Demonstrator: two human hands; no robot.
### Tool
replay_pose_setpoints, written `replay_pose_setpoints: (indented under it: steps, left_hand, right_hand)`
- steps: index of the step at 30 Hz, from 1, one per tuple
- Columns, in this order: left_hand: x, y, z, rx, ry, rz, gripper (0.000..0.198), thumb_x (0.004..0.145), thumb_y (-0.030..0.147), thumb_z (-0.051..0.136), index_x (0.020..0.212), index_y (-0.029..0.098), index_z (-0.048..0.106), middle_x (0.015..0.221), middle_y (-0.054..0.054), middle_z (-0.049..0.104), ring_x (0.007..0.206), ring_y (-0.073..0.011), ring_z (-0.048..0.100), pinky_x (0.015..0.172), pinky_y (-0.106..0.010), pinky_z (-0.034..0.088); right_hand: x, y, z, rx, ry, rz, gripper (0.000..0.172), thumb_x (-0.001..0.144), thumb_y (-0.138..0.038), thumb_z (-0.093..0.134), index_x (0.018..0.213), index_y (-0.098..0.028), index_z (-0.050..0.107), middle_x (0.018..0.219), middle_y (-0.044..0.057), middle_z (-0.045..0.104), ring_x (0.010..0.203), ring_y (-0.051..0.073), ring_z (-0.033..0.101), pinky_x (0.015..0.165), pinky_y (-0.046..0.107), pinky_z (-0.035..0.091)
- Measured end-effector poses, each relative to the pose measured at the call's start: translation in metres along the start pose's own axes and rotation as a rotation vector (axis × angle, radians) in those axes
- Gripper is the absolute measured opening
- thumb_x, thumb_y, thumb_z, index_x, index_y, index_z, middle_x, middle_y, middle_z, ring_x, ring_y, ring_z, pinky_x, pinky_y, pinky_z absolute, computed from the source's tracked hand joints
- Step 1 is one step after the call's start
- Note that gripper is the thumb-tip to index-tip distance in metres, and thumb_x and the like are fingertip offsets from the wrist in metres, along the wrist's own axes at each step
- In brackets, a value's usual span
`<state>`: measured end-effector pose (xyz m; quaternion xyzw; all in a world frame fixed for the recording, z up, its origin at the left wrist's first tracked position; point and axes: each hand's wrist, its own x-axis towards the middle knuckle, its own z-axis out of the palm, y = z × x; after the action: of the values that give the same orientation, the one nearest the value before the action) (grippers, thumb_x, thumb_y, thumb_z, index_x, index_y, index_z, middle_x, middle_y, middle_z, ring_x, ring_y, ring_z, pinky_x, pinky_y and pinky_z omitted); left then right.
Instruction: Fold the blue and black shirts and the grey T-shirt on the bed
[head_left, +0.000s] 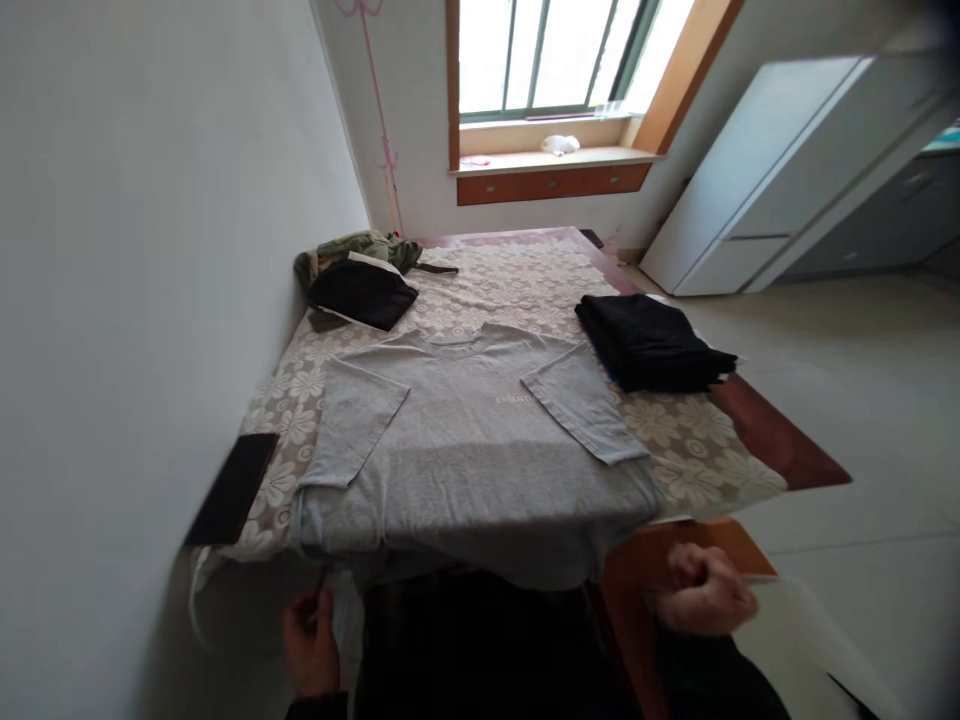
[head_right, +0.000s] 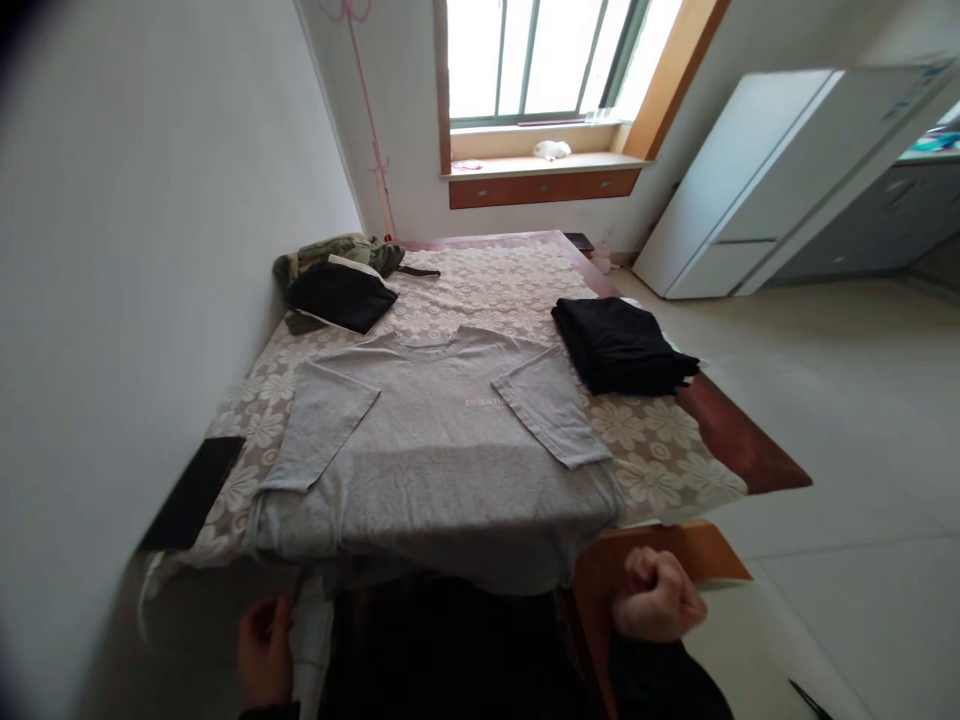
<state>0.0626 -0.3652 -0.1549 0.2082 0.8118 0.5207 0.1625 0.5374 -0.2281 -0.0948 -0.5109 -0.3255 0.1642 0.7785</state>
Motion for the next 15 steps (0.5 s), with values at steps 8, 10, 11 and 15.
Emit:
replay_pose_setpoints:
  steps: [8, 10, 11, 15]
  left_hand:
    - [0.025, -0.032, 0.046, 0.066, -0.292, -0.012, 0.061, 0.061, 0.060, 0.077, 0.103, 0.022, 0.053, 0.107, -0.013, 0.068, 0.106, -0.0368, 0.067, 0.090, -0.052, 0.055]
    - [0.019, -0.040, 0.050, 0.065, -0.267, -0.005, 0.056, 0.062, 0.060, 0.077, 0.096, 0.022, 0.053, 0.097, -0.012, 0.068, 0.101, -0.0373, 0.068, 0.091, -0.054, 0.054]
    - [0.017, -0.044, 0.049, 0.060, -0.251, -0.005, 0.054, 0.063, 0.061, 0.076, 0.092, 0.022, 0.053, 0.092, -0.011, 0.068, 0.098, -0.0372, 0.068, 0.091, -0.054, 0.053]
    - [0.013, -0.059, 0.032, -0.008, -0.173, -0.035, 0.053, 0.069, 0.069, 0.067, 0.090, 0.024, 0.049, 0.088, -0.010, 0.069, 0.094, -0.0326, 0.070, 0.087, -0.049, 0.056]
  right_hand:
    - [-0.048, 0.129, -0.073, -0.538, -0.446, 0.441, 0.055, 0.065, -0.068, 0.070, 0.093, -0.020, 0.068, 0.095, 0.010, 0.074, 0.091, 0.032, 0.069, 0.078, 0.041, 0.056]
    - [-0.047, 0.138, -0.074, -0.536, -0.633, 0.501, 0.054, 0.064, -0.068, 0.071, 0.091, -0.021, 0.072, 0.099, 0.011, 0.076, 0.097, 0.035, 0.070, 0.085, 0.044, 0.057]
    - [-0.046, 0.140, -0.075, -0.553, -0.693, 0.518, 0.054, 0.063, -0.069, 0.071, 0.087, -0.021, 0.073, 0.097, 0.011, 0.077, 0.098, 0.037, 0.070, 0.087, 0.046, 0.056]
    - [-0.038, 0.147, -0.094, -0.609, -0.677, 0.525, 0.061, 0.058, -0.075, 0.070, 0.082, -0.019, 0.074, 0.087, 0.010, 0.077, 0.096, 0.040, 0.069, 0.089, 0.050, 0.055]
